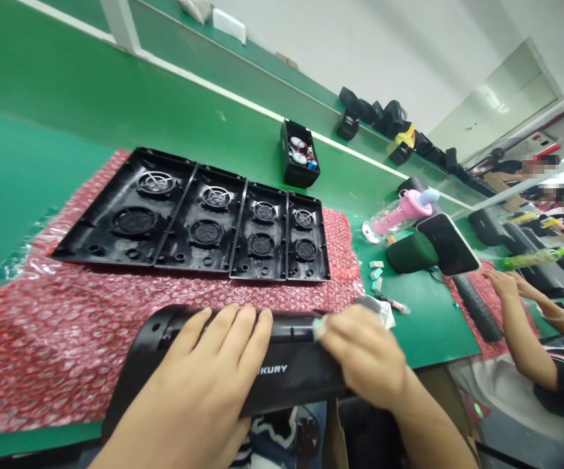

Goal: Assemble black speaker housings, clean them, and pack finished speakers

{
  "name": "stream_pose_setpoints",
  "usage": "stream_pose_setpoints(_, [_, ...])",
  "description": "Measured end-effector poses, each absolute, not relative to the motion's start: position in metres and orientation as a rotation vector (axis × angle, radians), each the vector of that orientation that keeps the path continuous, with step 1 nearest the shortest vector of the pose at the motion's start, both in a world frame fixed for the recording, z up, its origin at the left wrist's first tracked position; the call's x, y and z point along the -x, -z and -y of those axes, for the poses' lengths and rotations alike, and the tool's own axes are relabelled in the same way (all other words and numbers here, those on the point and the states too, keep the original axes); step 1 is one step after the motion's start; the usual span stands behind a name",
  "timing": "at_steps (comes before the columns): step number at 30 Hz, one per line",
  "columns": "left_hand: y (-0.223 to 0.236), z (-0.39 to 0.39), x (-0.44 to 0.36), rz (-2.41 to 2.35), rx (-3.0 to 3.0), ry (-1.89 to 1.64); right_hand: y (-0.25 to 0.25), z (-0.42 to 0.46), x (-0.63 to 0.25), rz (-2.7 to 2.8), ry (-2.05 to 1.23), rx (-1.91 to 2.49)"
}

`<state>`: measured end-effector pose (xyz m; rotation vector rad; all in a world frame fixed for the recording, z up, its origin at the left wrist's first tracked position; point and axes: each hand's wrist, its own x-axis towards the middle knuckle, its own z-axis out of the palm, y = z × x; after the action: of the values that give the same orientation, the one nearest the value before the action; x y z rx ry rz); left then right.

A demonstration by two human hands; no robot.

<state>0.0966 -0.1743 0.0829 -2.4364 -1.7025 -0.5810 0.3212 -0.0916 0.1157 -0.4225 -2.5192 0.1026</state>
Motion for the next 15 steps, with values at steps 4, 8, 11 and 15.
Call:
stream_pose_setpoints(4, [-0.081, 0.177, -0.098, 1.714, 2.44, 0.548, -0.121, 0.098, -0.344, 2.326, -0.189, 0.66])
stream_pose_setpoints(8, [-0.079, 0.178, -0.099, 1.713, 2.445, 0.557, -0.113, 0.123, -0.35, 2.465, -0.33, 0.724])
stream_pose_setpoints(11, [-0.078, 0.177, -0.098, 1.73, 2.451, 0.545, -0.106, 0.132, -0.345, 2.424, -0.257, 0.816])
stream_pose_setpoints(15, [-0.076, 0.176, -0.096, 1.724, 2.475, 0.544, -0.1, 0.135, -0.331, 2.267, -0.071, 0.927])
